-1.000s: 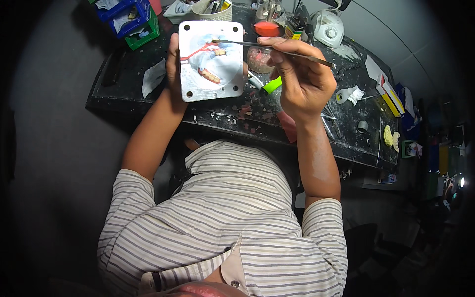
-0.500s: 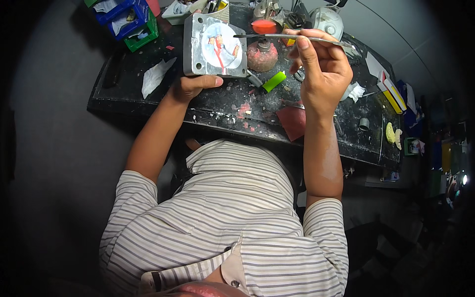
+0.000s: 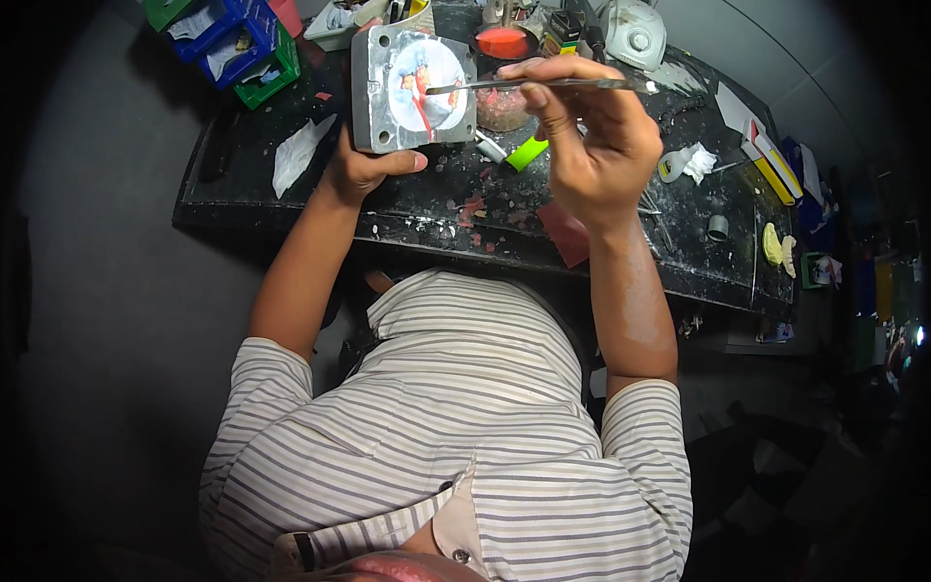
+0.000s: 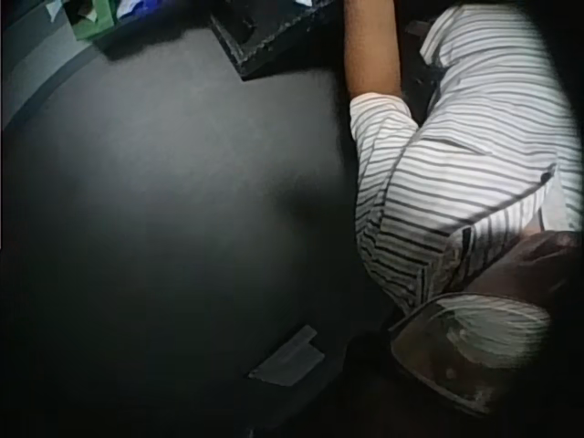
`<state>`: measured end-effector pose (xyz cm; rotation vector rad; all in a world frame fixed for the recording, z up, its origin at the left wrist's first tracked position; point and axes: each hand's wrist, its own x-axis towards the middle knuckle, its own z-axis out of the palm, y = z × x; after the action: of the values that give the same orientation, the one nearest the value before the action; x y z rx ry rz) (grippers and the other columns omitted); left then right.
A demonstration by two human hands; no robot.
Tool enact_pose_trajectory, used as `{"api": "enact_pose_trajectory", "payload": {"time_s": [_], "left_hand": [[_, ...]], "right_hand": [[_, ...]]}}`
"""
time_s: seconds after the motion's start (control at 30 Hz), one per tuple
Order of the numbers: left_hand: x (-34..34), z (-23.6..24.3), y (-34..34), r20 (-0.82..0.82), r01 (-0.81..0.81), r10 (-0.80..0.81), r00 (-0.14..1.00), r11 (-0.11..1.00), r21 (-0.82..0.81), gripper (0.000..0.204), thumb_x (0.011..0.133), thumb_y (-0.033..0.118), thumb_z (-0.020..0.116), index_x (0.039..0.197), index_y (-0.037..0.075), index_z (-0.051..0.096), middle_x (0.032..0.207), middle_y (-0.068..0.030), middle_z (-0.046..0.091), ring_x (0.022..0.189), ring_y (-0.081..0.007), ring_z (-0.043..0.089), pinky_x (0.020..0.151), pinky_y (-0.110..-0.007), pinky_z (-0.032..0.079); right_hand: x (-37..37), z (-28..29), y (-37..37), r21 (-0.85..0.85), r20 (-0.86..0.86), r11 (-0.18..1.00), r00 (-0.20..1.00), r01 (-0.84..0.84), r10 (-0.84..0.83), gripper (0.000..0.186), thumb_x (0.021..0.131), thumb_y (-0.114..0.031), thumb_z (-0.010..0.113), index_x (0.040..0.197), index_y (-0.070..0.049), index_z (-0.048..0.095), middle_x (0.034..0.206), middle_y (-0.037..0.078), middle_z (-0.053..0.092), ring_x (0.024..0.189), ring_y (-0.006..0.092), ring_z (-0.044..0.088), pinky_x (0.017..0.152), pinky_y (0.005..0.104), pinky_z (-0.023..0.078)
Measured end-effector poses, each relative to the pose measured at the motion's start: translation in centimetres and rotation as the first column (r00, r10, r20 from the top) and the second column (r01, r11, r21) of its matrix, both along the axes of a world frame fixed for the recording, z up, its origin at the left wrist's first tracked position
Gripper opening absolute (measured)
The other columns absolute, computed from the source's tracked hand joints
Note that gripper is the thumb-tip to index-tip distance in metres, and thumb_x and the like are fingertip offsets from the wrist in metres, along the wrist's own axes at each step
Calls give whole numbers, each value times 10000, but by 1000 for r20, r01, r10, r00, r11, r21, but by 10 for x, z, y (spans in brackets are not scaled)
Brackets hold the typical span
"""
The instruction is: The person shapes and carves wax around teeth in a metal mold using a metal tool, attaches additional wax strips by hand, applies melted wax from a heated spoon onto the mold, and then picks up a phone.
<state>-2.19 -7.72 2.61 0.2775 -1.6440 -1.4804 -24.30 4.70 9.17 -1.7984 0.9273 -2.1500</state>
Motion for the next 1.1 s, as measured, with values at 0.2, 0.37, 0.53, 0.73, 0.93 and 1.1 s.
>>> {"api": "enact_pose_trajectory", "payload": {"time_s": [0.2, 0.37, 0.53, 0.73, 0.93, 1.1], "left_hand": [[-3, 4, -2, -35, 0, -3, 999, 996, -85, 1112, 636, -40, 840, 1600, 17, 288, 1490, -130, 514, 1374, -256, 510, 1173, -412, 406], [-5, 9, 0, -73, -2, -7, 997, 993, -115, 1177, 626, -42, 846, 1624, 41, 227, 1492, -120, 489, 1371, -259, 504, 1179, -417, 402], [-4, 13, 5, 19, 2, -3, 1000, 1000, 27, 1295, 529, -16, 853, 1646, 113, 210, 1485, -82, 434, 1399, -254, 431, 1190, -403, 364], [-2, 12, -1, -21, 19, -21, 1000, 996, -89, 1246, 626, -70, 842, 1651, 97, 154, 1496, -124, 476, 1387, -269, 497, 1176, -433, 413], [-8, 18, 5, -63, 1, -3, 998, 1000, -28, 1315, 500, 11, 848, 1648, 117, 214, 1509, -82, 411, 1424, -263, 415, 1205, -406, 343], [-7, 16, 3, -38, -21, 18, 999, 998, -67, 1312, 499, 0, 837, 1648, 115, 215, 1507, -81, 422, 1425, -263, 420, 1209, -417, 346]], "right_hand": [[4, -2, 0, -35, -125, 999, 991, 36, -40, 116, 925, 127, 708, 1023, 77, 672, 1044, 165, 774, 960, 233, 781, 821, 304, 629], [0, -2, -5, -88, -252, 993, 963, 73, -93, 130, 889, 151, 723, 917, 72, 624, 1051, 179, 779, 967, 264, 791, 796, 319, 637], [1, -3, -3, -82, -289, 991, 949, 103, -123, 164, 873, 172, 721, 920, 71, 600, 1057, 187, 778, 971, 270, 792, 798, 326, 640], [-2, -5, -8, -175, -313, 983, 944, 48, -102, 174, 867, 184, 712, 929, 66, 600, 1064, 194, 774, 992, 277, 788, 810, 335, 644], [2, -1, -4, -158, -324, 985, 939, 68, -117, 192, 870, 180, 709, 935, 47, 588, 1059, 185, 774, 995, 282, 787, 818, 342, 647], [-1, -5, -10, -202, -351, 977, 927, 64, -133, 202, 881, 174, 708, 936, 43, 564, 1063, 191, 773, 988, 273, 786, 788, 320, 648]]}}
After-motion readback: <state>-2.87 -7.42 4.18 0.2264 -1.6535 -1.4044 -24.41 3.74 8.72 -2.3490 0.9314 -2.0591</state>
